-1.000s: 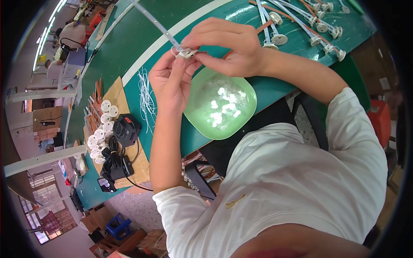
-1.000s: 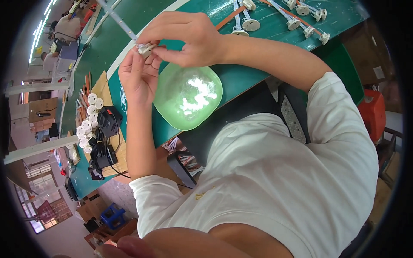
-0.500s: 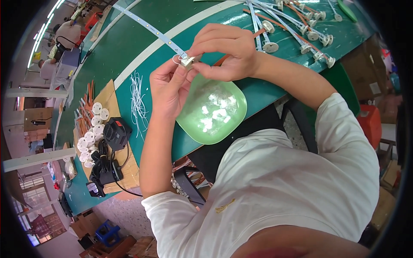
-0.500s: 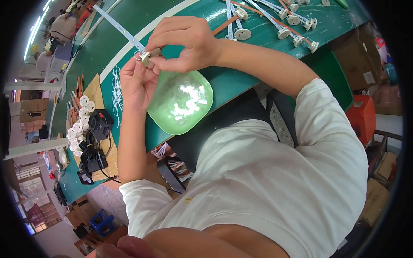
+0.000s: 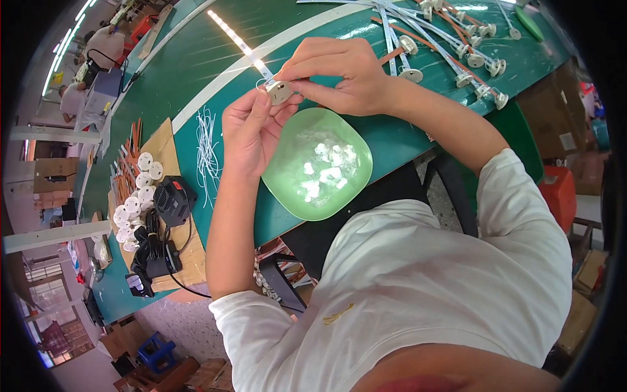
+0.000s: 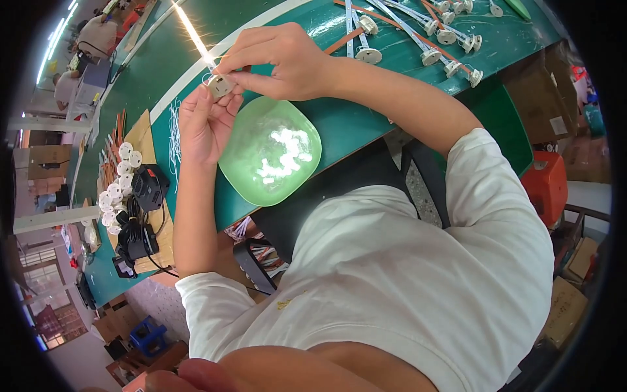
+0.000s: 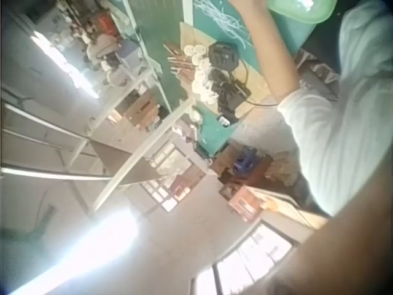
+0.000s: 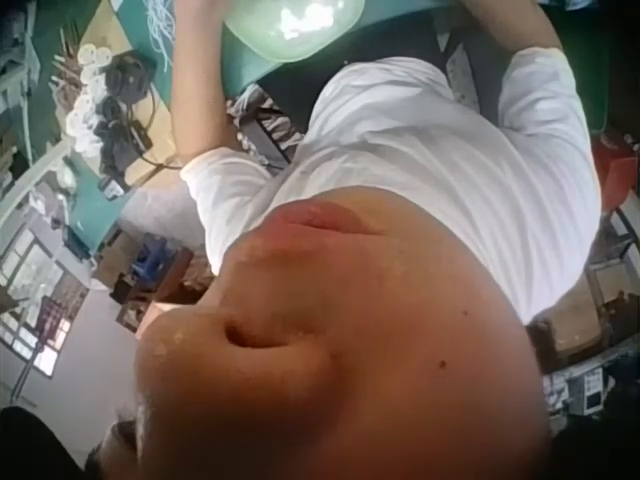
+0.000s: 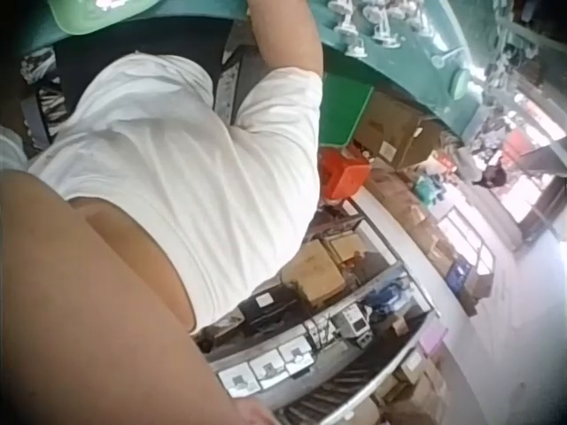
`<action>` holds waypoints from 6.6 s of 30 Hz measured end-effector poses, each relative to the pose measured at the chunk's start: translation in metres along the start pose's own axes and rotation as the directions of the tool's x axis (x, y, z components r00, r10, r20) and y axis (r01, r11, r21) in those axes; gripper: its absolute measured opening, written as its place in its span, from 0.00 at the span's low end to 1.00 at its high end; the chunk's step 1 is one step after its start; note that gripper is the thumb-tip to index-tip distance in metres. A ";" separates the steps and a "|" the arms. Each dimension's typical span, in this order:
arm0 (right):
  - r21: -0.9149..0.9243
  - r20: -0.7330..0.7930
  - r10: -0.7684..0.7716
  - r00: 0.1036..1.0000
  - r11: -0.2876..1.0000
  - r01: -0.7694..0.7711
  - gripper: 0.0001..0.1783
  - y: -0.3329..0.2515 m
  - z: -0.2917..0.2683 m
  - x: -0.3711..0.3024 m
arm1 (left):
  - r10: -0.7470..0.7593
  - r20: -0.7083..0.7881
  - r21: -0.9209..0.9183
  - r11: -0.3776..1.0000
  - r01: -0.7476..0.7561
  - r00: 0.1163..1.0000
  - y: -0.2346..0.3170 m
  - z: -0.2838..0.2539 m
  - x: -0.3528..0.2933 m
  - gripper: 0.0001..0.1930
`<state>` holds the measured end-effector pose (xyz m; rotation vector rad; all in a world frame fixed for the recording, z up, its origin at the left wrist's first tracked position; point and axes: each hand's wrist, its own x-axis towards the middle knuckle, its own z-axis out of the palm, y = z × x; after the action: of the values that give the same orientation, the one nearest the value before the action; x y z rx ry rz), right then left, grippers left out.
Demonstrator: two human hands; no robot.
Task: Manually assemble small white plastic parts by attaching rods and pieces to a base plate.
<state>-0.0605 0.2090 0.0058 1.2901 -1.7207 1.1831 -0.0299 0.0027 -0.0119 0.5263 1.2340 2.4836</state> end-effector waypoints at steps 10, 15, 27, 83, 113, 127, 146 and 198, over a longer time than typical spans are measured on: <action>-0.166 -0.069 0.161 0.984 0.971 -0.171 0.17 0.000 0.011 -0.005 | 0.149 -0.230 0.108 0.986 -0.127 0.962 0.005 -0.005 0.009 0.12; -0.065 0.410 -0.049 0.911 0.994 0.083 0.15 -0.006 0.007 -0.001 | 0.290 -0.357 0.147 0.956 -0.254 0.888 0.017 -0.017 0.013 0.10; 0.031 0.830 -0.042 0.556 0.999 0.029 0.10 -0.032 0.018 -0.014 | 0.254 -0.261 0.311 0.936 -0.168 0.931 0.009 0.001 0.006 0.12; 0.286 0.522 0.523 0.674 0.637 -0.716 0.08 -0.029 0.007 0.001 | 0.234 -0.130 0.386 0.907 -0.168 0.963 0.010 -0.013 0.005 0.14; -0.025 -0.062 0.133 0.989 0.991 -0.135 0.07 -0.012 0.007 -0.006 | 0.332 -0.118 0.323 0.904 -0.280 0.936 0.004 0.005 0.003 0.22; 0.141 0.171 0.118 0.978 0.980 -0.142 0.04 -0.005 -0.010 0.000 | 0.265 -0.036 0.316 0.918 -0.240 0.964 0.007 0.001 0.004 0.24; -0.205 -0.084 -0.051 0.995 0.978 0.033 0.06 -0.017 0.010 -0.006 | 0.353 -0.228 0.398 0.884 -0.244 0.908 -0.007 0.015 0.001 0.24; -0.228 -0.100 -0.079 0.992 0.972 0.054 0.07 -0.015 0.009 -0.001 | 0.321 -0.157 0.099 0.946 -0.309 0.934 -0.007 0.017 0.003 0.22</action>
<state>-0.0455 0.1998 0.0055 1.1174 -1.6660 0.9706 -0.0241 0.0192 -0.0074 0.5788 1.4058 2.8107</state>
